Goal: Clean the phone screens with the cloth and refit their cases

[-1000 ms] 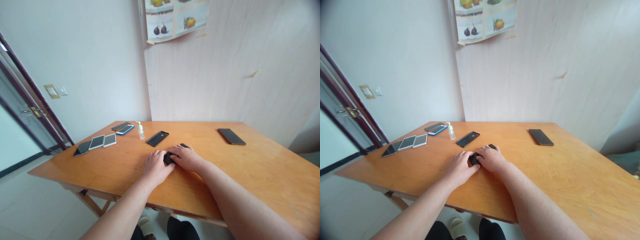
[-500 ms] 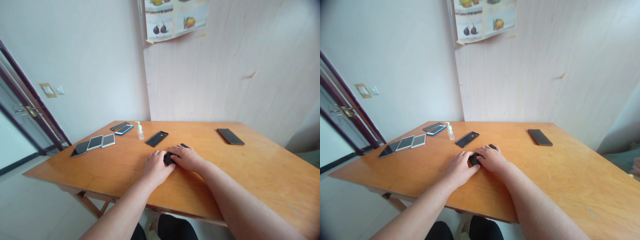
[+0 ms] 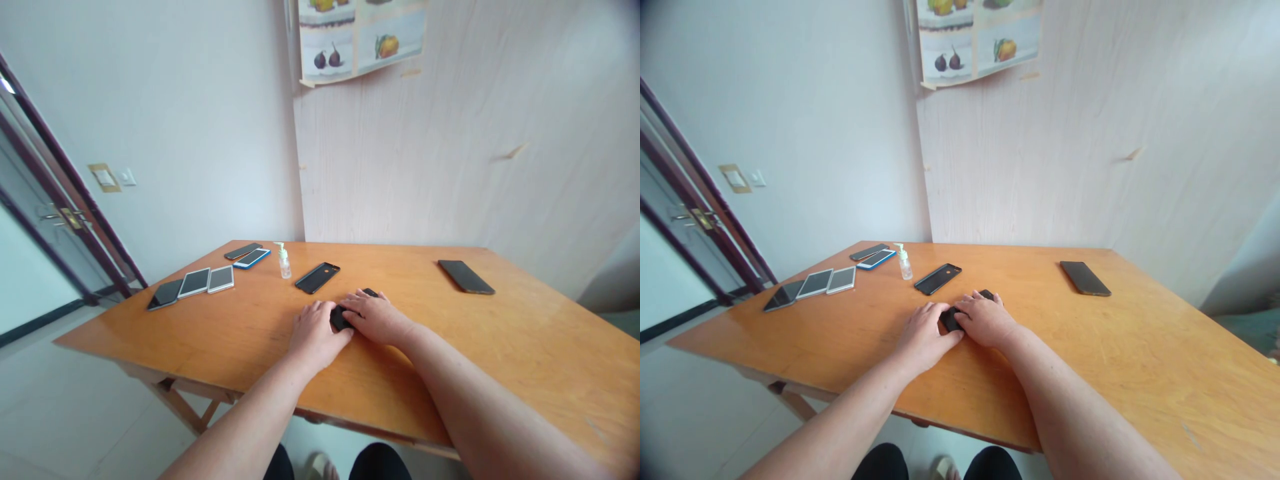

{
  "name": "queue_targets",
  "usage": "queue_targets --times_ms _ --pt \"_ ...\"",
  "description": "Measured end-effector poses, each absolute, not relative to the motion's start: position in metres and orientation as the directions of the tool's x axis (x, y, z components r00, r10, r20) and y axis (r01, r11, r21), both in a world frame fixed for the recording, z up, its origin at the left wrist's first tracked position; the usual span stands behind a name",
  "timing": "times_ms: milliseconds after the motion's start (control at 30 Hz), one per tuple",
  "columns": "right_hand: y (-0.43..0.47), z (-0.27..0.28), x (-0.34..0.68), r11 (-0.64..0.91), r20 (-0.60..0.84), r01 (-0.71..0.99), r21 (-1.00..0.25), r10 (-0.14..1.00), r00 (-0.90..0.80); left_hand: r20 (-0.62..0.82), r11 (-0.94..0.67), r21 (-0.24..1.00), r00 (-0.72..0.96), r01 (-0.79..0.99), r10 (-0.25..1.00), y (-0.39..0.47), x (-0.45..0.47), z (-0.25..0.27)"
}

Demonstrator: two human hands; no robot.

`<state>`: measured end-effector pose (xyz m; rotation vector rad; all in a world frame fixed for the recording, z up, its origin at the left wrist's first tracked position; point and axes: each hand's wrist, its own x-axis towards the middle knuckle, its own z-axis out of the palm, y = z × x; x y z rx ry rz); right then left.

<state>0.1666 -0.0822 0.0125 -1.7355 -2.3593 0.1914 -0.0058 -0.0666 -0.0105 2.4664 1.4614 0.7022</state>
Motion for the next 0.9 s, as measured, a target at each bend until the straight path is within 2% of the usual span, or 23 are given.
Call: queue_targets --times_ms 133,200,267,333,400,500,567,633,700,767,833,900 --pt "-0.085 0.016 0.166 0.35 0.028 0.91 -0.221 0.935 -0.353 0.316 -0.497 0.4 0.394 0.769 0.863 -0.066 -0.006 -0.012" --pt "-0.083 0.017 0.173 0.261 0.006 0.946 -0.192 0.964 -0.265 0.325 -0.498 0.411 0.388 0.763 0.862 -0.066 -0.007 -0.014" --pt "-0.081 0.018 0.18 0.104 -0.006 0.984 -0.142 0.994 -0.106 0.331 -0.496 0.425 0.38 0.758 0.864 -0.065 -0.007 -0.015" --pt "-0.081 0.018 0.183 0.039 -0.008 0.994 -0.098 0.999 -0.04 0.334 -0.493 0.433 0.374 0.754 0.865 -0.065 -0.007 -0.015" --pt "-0.083 0.018 0.177 0.141 -0.007 0.985 -0.101 0.99 -0.143 0.331 -0.492 0.436 0.374 0.753 0.866 -0.065 -0.006 -0.016" --pt "-0.089 0.017 0.162 0.379 0.009 0.906 -0.191 0.923 -0.384 0.33 -0.484 0.44 0.365 0.756 0.871 -0.065 -0.006 -0.016" --pt "-0.091 0.017 0.159 0.414 0.014 0.886 -0.21 0.907 -0.421 0.325 -0.477 0.441 0.36 0.76 0.874 -0.065 -0.006 -0.017" --pt "-0.089 0.018 0.166 0.305 -0.007 0.94 -0.156 0.951 -0.31 0.318 -0.475 0.444 0.362 0.759 0.876 -0.065 -0.006 -0.016" --pt "-0.084 0.019 0.179 0.119 -0.026 0.99 -0.078 0.992 -0.121 0.305 -0.472 0.452 0.366 0.757 0.879 -0.065 -0.006 -0.015" --pt "-0.081 0.018 0.187 0.001 -0.031 1.0 -0.031 1.0 -0.002 0.288 -0.463 0.459 0.367 0.758 0.885 -0.066 -0.006 -0.013" --pt "-0.079 0.017 0.186 0.033 -0.024 0.999 -0.033 0.999 -0.033 0.267 -0.45 0.458 0.364 0.767 0.892 -0.068 -0.006 -0.011" --pt "-0.08 0.016 0.179 0.142 -0.009 0.988 -0.062 0.99 -0.143 0.252 -0.439 0.454 0.361 0.775 0.898 -0.069 -0.006 -0.009"
